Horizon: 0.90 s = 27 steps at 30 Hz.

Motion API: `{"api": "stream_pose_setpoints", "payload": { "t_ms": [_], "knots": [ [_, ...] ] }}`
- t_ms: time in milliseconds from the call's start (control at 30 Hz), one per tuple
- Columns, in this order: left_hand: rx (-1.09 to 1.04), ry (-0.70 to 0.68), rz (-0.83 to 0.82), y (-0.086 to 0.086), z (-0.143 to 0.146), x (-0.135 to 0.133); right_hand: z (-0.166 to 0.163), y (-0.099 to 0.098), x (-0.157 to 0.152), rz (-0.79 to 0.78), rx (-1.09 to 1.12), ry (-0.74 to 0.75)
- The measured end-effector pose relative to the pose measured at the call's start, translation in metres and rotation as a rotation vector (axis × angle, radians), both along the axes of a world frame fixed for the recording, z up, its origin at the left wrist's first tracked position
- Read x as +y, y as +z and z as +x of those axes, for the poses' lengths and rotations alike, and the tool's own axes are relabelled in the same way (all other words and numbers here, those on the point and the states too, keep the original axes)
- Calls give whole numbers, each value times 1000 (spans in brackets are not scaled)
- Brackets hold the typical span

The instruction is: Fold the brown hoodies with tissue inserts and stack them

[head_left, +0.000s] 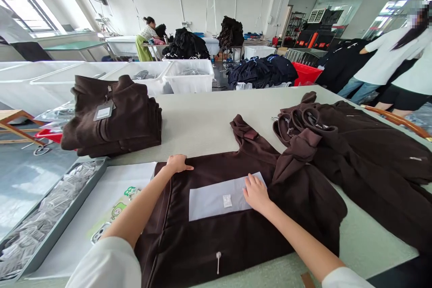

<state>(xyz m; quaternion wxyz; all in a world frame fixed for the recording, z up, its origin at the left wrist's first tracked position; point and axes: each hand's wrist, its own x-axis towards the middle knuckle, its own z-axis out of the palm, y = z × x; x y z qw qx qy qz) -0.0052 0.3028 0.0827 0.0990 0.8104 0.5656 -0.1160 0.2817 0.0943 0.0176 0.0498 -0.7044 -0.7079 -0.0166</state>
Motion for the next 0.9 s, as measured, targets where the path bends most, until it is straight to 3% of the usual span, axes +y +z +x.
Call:
{"api": "stream_pose_setpoints", "payload": {
  "t_ms": [100,233,333,400,500,600,700,833,900],
  "knots": [
    [-23,-60,13,20,7,-26,-5,20,48,52,1,-2],
    [-77,-182,33,34,11,-93,-9,50,111,38,-150,305],
    [-28,-259,30,37,-4,-131,5,66,126,-61,-255,428],
    [17,-250,64,34,-22,-146,23,73,113,-58,-270,426],
    [14,-223,135,23,-47,-163,47,74,64,76,-302,398],
    [-53,-248,149,10,-66,-182,54,62,3,163,-286,369],
    [-212,-245,87,-1,-82,-198,49,46,-42,103,-225,350],
    [-494,-143,25,-8,-102,-208,40,39,-59,87,-151,375],
    [-578,83,150,-7,-107,-207,37,41,-57,93,-140,406]
  ]
}}
